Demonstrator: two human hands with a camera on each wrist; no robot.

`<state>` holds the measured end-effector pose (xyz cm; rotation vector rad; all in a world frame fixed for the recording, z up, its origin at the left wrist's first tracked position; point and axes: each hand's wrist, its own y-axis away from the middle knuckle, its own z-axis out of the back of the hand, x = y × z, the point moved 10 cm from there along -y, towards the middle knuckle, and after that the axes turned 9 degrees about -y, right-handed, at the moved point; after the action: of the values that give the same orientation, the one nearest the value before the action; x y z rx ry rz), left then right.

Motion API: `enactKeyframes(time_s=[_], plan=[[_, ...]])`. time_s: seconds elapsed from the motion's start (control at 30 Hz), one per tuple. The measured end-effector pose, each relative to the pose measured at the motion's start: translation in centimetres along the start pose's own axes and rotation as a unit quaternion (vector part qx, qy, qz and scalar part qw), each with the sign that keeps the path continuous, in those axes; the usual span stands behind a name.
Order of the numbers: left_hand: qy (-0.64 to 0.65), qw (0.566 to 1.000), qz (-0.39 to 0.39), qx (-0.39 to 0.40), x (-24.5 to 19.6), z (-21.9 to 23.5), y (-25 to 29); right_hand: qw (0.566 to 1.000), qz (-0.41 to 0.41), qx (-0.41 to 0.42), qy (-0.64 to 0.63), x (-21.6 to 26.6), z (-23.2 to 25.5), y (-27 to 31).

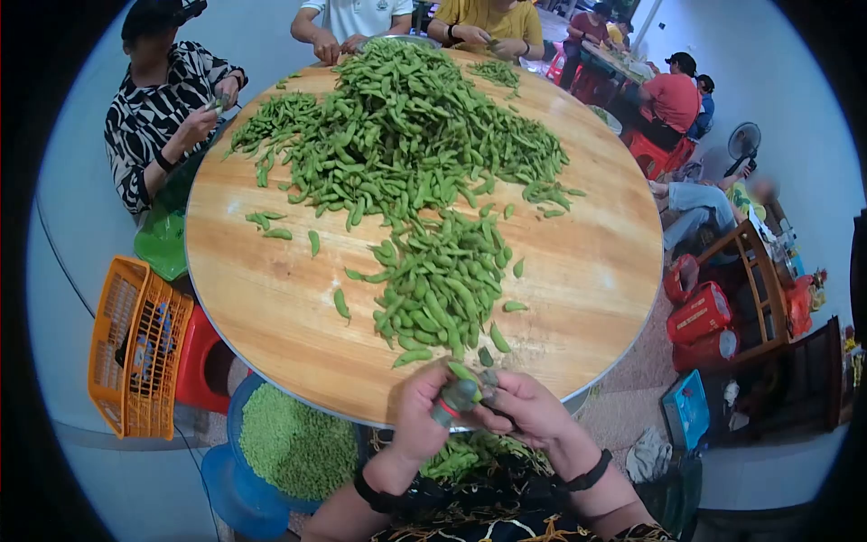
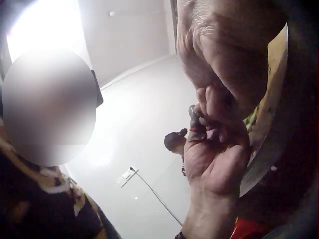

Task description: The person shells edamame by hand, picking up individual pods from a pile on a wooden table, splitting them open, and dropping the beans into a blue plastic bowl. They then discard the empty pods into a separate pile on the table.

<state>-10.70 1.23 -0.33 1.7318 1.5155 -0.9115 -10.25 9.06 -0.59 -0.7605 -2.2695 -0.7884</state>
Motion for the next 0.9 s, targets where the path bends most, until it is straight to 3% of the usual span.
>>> enactKeyframes(time_s=[0.1, 0.17, 0.23, 0.33, 0.43, 0.5, 0.57, 0.6, 0.63, 0.73, 0.77, 0.8, 0.9], plan=[[-0.317, 0.940, -0.117, -0.050, -1.9, 0.4, 0.0, 0.993, 0.036, -0.026, 0.109, 0.8, 0.4, -0.2], [-0.373, 0.918, -0.104, -0.083, -2.0, 0.7, -0.1, 0.952, 0.094, -0.111, 0.271, 2.2, 1.4, 0.0], [-0.368, 0.920, -0.080, -0.104, -2.0, 0.9, -0.2, 0.944, 0.101, -0.125, 0.287, 2.4, 2.1, -0.1], [-0.372, 0.917, -0.088, -0.116, -1.6, 1.1, -0.5, 0.879, 0.174, -0.178, 0.406, 4.3, 2.1, 0.5], [-0.445, 0.888, -0.063, -0.096, -1.0, 1.3, -0.7, 0.890, 0.125, -0.198, 0.391, 4.4, 3.0, 0.5], [-0.445, 0.889, -0.073, -0.079, -0.7, 1.3, -0.8, 0.870, 0.156, -0.176, 0.434, 5.0, 2.3, 0.5], [-0.458, 0.880, -0.103, -0.066, -1.4, 0.1, -0.9, 0.910, 0.117, -0.179, 0.355, 5.0, 3.3, 0.7], [-0.463, 0.877, -0.118, -0.057, -1.5, -0.5, -0.9, 0.880, 0.212, -0.188, 0.382, 6.7, 3.1, 0.9], [-0.462, 0.877, -0.114, -0.065, -1.5, -0.7, -0.9, 0.871, 0.241, -0.187, 0.386, 7.4, 2.8, 1.2], [-0.532, 0.828, -0.168, -0.052, -2.0, -2.5, -0.6, 0.851, 0.256, -0.138, 0.437, 7.5, 1.9, 0.7], [-0.534, 0.827, -0.165, -0.054, -2.0, -2.3, -0.6, 0.823, 0.272, -0.123, 0.484, 7.4, 1.9, 0.6], [-0.504, 0.853, -0.129, -0.027, -1.5, -2.0, -0.9, 0.792, 0.288, -0.107, 0.528, 7.2, 1.6, 0.8], [-0.427, 0.902, -0.060, 0.009, -0.8, -1.5, -1.2, 0.769, 0.306, -0.101, 0.552, 7.0, 1.1, 1.4]])
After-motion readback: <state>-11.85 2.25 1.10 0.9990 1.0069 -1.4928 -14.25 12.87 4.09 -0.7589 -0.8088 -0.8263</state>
